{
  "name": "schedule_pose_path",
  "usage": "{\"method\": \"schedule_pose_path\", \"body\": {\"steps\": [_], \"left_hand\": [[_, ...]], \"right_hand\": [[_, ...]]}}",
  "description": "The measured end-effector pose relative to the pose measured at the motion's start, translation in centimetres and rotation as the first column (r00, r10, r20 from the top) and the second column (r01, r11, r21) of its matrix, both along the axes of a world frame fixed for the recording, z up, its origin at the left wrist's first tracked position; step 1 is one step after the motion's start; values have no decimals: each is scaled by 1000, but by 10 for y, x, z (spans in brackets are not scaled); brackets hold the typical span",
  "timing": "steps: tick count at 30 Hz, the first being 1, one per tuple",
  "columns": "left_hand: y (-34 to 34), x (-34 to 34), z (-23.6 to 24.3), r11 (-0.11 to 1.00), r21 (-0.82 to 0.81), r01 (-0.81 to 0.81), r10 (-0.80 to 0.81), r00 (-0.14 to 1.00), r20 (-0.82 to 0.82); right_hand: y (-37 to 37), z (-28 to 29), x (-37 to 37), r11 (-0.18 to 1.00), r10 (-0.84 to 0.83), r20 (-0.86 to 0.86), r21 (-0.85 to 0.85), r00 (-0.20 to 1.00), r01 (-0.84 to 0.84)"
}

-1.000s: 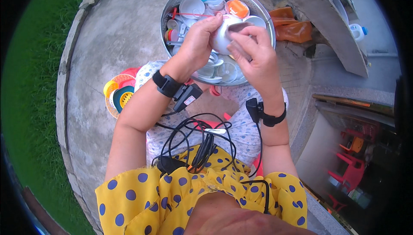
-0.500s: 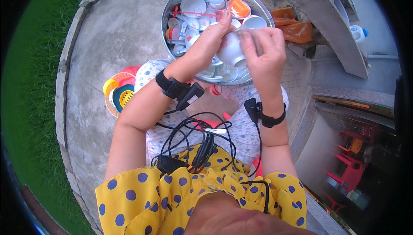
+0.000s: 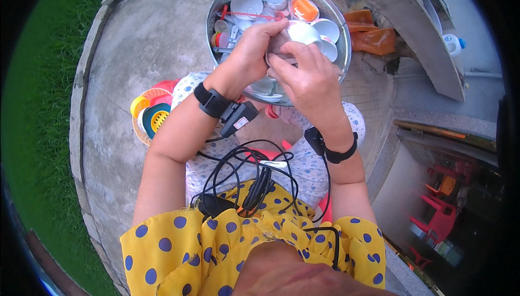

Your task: The person scrubs various plastic kitchen items, including a red tray, a blue lid, and yellow strainers, using a grey cloth. They wipe the items thoroughly and place them into a red basket. The person also scrubs white ceramic cups and places them into the same basket.

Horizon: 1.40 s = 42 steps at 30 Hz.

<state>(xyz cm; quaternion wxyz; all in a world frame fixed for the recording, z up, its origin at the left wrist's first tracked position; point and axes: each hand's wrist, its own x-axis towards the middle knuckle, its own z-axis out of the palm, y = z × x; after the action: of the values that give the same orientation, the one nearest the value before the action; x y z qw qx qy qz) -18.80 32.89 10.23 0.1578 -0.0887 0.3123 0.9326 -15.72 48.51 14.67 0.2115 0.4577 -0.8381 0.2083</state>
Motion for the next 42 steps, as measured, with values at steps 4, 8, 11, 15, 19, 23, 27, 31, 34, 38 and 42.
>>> {"method": "schedule_pose_path", "body": {"steps": [4,8,11,15,19,23,27,31,34,38,42], "left_hand": [[-8,-4,10,979,180,-94,85,995,60],[-16,-1,23,942,325,-78,77,997,14],[-22,-2,21,928,367,-57,56,998,12],[-22,-3,17,945,328,-15,17,1000,-3],[-23,-3,14,972,236,-7,28,996,-88],[-24,-1,21,991,125,-44,56,994,-99],[-26,-2,11,989,147,31,-7,987,-161],[-19,-1,10,999,55,3,9,976,-216],[-9,0,22,1000,-28,-11,3,970,-245],[1,6,27,997,-54,55,-65,980,-191],[1,3,21,977,113,178,-168,982,-91]], "right_hand": [[3,4,-3,994,44,-32,-101,999,-47],[5,16,-8,953,44,-96,-296,994,-71],[10,21,-12,908,-34,-81,-418,996,-3],[28,9,-21,788,36,427,-568,903,237],[34,6,-26,649,357,748,-629,559,428],[38,8,-25,621,543,782,-619,305,482],[49,-1,-28,730,501,811,-583,301,357],[36,18,-16,683,544,802,-594,247,425],[35,20,-13,623,619,743,-662,256,416],[24,23,-1,737,288,763,-562,579,375],[16,14,0,910,145,429,-411,892,50]]}}
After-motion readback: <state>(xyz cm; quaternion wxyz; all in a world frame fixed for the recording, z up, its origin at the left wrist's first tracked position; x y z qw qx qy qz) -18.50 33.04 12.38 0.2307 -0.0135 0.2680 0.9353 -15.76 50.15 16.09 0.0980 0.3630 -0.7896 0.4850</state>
